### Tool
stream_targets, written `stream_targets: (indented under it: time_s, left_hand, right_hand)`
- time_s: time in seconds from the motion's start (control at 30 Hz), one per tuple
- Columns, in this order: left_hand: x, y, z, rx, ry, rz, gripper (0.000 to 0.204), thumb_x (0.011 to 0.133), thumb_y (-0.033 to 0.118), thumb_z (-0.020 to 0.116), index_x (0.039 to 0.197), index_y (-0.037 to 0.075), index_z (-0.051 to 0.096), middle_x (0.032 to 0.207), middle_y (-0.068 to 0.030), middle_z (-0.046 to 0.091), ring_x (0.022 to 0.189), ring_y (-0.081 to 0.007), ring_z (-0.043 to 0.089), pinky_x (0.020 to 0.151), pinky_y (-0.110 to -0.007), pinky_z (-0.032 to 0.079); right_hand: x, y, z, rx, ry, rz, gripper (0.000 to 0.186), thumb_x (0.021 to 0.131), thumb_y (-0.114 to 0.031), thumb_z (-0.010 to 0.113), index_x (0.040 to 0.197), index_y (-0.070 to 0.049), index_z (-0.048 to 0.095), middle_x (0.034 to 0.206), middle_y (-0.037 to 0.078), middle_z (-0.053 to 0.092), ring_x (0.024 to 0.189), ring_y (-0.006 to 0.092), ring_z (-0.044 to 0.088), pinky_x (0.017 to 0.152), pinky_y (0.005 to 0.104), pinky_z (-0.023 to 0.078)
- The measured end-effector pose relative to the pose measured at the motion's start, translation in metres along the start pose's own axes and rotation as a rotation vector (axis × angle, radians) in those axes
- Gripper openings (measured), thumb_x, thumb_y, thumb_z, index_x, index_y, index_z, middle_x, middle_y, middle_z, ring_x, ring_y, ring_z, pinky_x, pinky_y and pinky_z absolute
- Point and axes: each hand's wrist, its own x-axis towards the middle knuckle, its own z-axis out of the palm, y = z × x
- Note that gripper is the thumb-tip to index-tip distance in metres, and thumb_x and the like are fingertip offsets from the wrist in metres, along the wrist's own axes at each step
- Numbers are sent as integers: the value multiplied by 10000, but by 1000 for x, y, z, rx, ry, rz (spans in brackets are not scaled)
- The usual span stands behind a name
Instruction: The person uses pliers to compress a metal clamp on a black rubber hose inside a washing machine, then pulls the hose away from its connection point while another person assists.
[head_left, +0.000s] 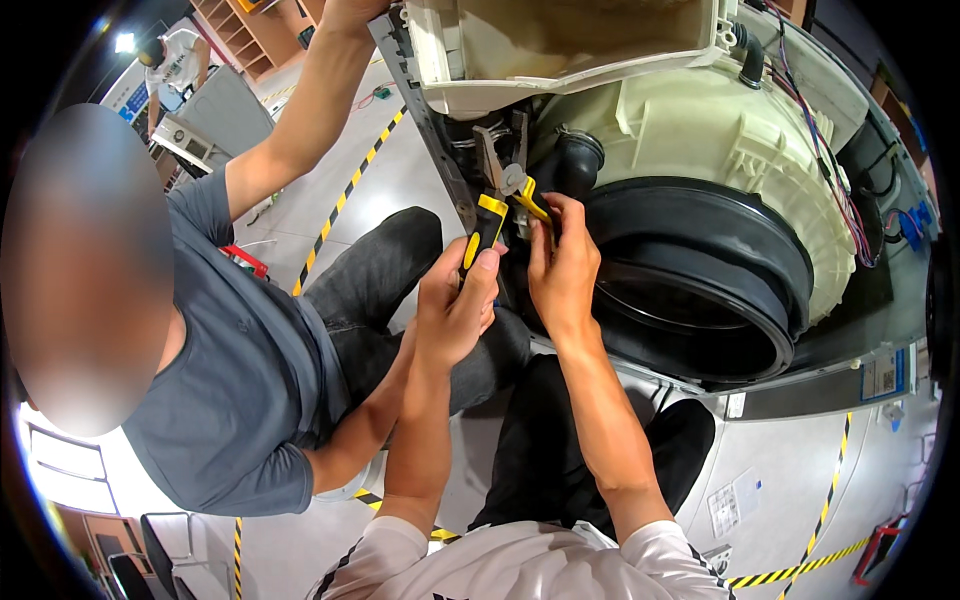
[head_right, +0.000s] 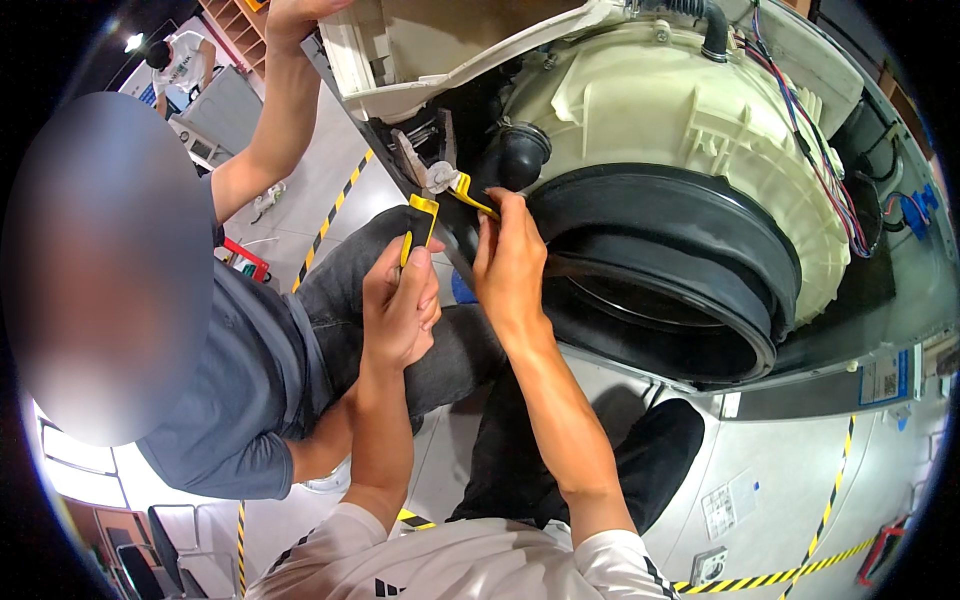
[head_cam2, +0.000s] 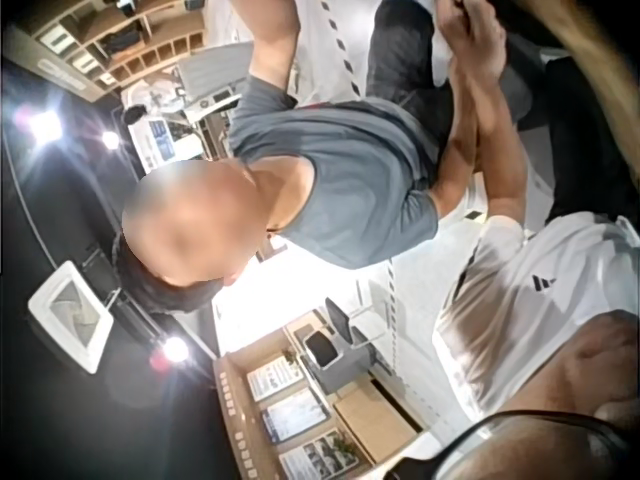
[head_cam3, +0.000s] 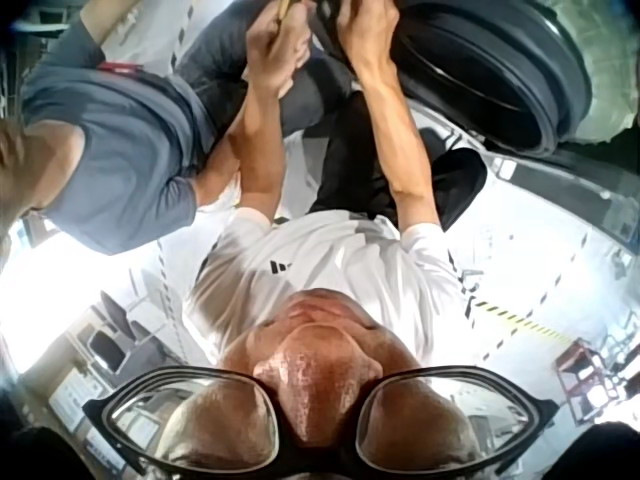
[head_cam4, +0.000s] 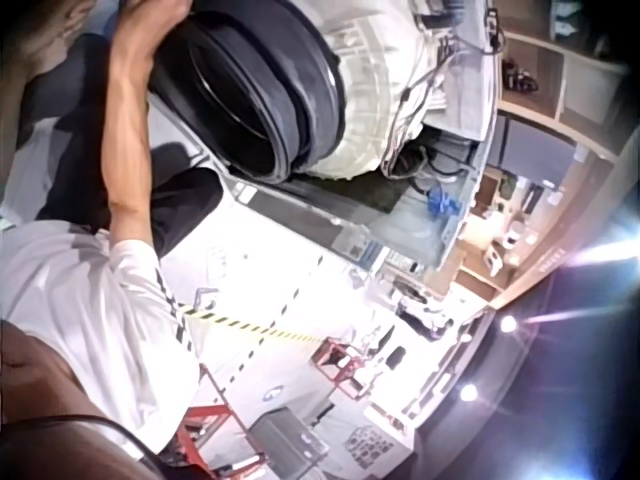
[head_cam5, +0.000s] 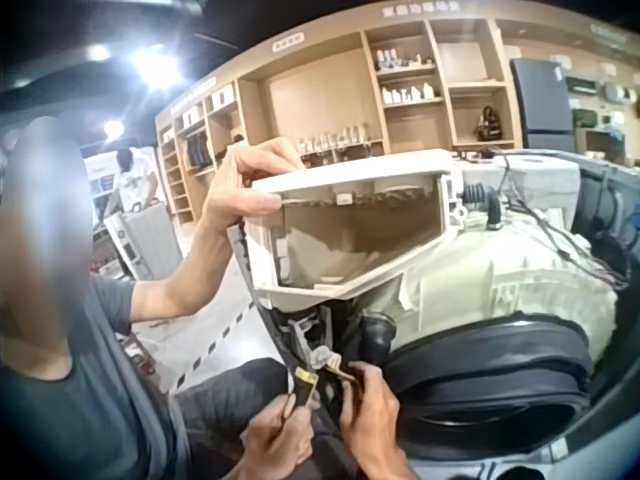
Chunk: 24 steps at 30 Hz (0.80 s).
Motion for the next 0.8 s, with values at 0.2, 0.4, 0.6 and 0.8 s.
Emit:
stream_targets:
  time_s: [0.2, 0.4, 0.6, 0.8]
  left_hand:
    - [3, -5, -19, -3, -56, 15, 279, 1023, 251, 541, 1106, -14, 571, 591, 59, 409, 455, 12, 318, 411, -175, 256]
    - [3, -8, -28, -108, -138, 27, 288, 1017, 237, 563, 1144, -20, 585, 617, 73, 390, 486, 16, 298, 436, -178, 222]
    - [18, -13, -43, -108, -193, -4, 308, 1011, 244, 572, 1154, -27, 597, 615, 83, 393, 499, 11, 297, 457, -182, 214]
    - [35, -16, -53, -40, -270, 51, 332, 1022, 261, 548, 1160, -37, 594, 598, 67, 419, 491, 0, 307, 457, -183, 226]
  right_hand:
    - [-3, -5, 0, 26, 17, 27, 267, 858, 92, 608, 1111, 13, 572, 937, 223, 629, 824, 374, 649, 709, 381, 519]
    - [-15, -9, -1, -33, 70, 62, 281, 838, 108, 617, 1100, 9, 593, 955, 200, 636, 817, 348, 656, 713, 367, 528]
    - [-14, -4, 4, -68, 116, 2, 278, 831, 117, 612, 1090, 17, 591, 958, 198, 641, 821, 354, 658, 715, 374, 530]
    - [-8, -8, 4, -81, 98, 49, 277, 836, 112, 609, 1095, 15, 586, 951, 205, 633, 856, 377, 647, 745, 395, 524]
